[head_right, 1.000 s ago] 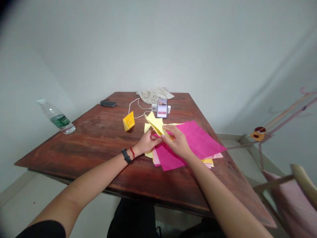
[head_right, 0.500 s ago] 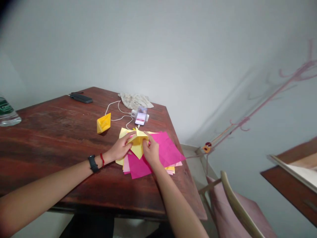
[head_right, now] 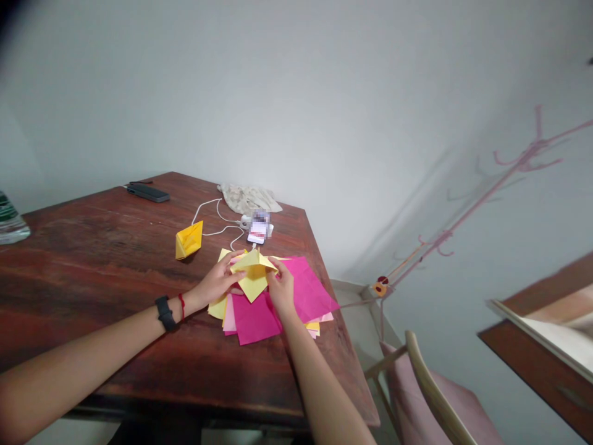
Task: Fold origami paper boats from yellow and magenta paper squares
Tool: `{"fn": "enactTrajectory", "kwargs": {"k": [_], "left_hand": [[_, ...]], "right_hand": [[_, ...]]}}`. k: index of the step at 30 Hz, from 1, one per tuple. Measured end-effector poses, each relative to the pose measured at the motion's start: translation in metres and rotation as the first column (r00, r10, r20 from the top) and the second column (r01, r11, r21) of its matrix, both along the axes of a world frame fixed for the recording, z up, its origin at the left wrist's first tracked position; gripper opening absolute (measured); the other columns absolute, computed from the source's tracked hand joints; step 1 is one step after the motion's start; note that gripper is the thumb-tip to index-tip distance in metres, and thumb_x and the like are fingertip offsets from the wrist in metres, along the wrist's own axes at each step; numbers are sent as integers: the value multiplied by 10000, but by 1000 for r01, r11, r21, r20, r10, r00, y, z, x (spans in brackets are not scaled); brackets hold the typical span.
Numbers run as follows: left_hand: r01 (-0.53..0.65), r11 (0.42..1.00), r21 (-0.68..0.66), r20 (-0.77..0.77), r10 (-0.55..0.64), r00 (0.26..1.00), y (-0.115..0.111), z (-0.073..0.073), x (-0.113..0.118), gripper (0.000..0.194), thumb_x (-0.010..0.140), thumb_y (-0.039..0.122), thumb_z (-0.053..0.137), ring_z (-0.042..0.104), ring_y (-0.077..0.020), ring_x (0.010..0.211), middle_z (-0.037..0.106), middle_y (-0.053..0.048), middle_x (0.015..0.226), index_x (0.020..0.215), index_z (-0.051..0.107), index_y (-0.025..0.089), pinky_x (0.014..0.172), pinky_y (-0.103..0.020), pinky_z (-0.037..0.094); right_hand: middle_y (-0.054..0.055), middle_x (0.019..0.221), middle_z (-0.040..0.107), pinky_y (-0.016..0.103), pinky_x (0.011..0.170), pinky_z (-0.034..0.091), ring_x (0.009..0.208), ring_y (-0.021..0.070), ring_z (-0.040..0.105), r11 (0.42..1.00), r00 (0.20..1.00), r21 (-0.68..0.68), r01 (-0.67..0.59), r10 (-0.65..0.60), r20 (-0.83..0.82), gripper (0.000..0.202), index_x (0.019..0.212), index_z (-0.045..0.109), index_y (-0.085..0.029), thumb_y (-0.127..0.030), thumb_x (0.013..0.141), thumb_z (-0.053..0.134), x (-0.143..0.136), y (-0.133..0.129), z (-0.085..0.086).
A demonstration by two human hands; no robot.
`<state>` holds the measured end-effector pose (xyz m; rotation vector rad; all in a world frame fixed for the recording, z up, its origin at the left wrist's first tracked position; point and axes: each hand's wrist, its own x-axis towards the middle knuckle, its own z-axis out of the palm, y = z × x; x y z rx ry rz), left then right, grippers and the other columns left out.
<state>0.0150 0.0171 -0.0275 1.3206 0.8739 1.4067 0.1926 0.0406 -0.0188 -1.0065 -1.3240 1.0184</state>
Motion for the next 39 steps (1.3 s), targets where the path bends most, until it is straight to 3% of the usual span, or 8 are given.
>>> {"fn": "enactTrajectory", "kwargs": {"k": [5,9,12,21,29,35,39], "left_hand": [[49,997,-67,61,-44,997,-2,-1,2,548,679,178,770,670,-253,1039,695,-100,1154,1201,605,168,896,-395,555],[238,934,-265,127,-211,969,-9,7,0,496,682,222,788,715,-270,923,727,-117,1077,1152,642,156,723,-377,599],[276,908,-314,163,-235,958,-14,14,-1,484,646,219,827,726,-271,899,739,-129,1058,1099,672,144,683,-345,605],[250,927,-280,175,-207,963,-13,11,3,523,630,190,832,732,-238,829,744,-113,1054,1128,673,172,563,-256,586],[188,944,-271,148,-152,977,-8,6,5,445,660,246,791,733,-280,879,756,-123,1043,1084,696,150,625,-327,603],[76,989,-124,50,-70,996,-5,5,4,290,745,296,706,715,-224,751,768,-82,939,996,699,149,649,-318,562],[43,999,12,-59,-43,997,-8,12,2,236,798,281,663,711,-255,921,773,-90,1027,983,727,151,835,-366,550]], "right_hand": [[104,1116,734,377,804,577,991,273,680,995,998,89,-33,28,56,416,1103,704,-177,-380,742,732,-1,-2,3],[87,1141,734,387,873,561,1030,270,679,995,995,40,-88,90,-47,450,1135,688,-189,-295,701,747,-1,-3,2],[84,1135,739,395,888,558,1024,273,686,995,987,6,-97,97,-125,460,1118,689,-193,-271,669,755,-1,-3,1],[80,1018,770,367,796,568,876,251,716,987,962,-72,-146,125,-242,379,1023,709,-186,-274,661,776,-3,-5,4],[104,1043,772,412,836,567,920,278,723,969,964,-137,-205,175,-198,416,1035,716,-165,-353,675,802,-6,-10,6],[123,1058,774,415,830,568,928,298,731,955,967,-166,-244,226,-119,422,1026,751,-165,-393,679,828,-8,-15,7],[117,1109,762,414,841,568,952,300,729,954,969,-177,-240,226,-100,444,1049,756,-186,-415,676,833,-7,-15,8]]}}
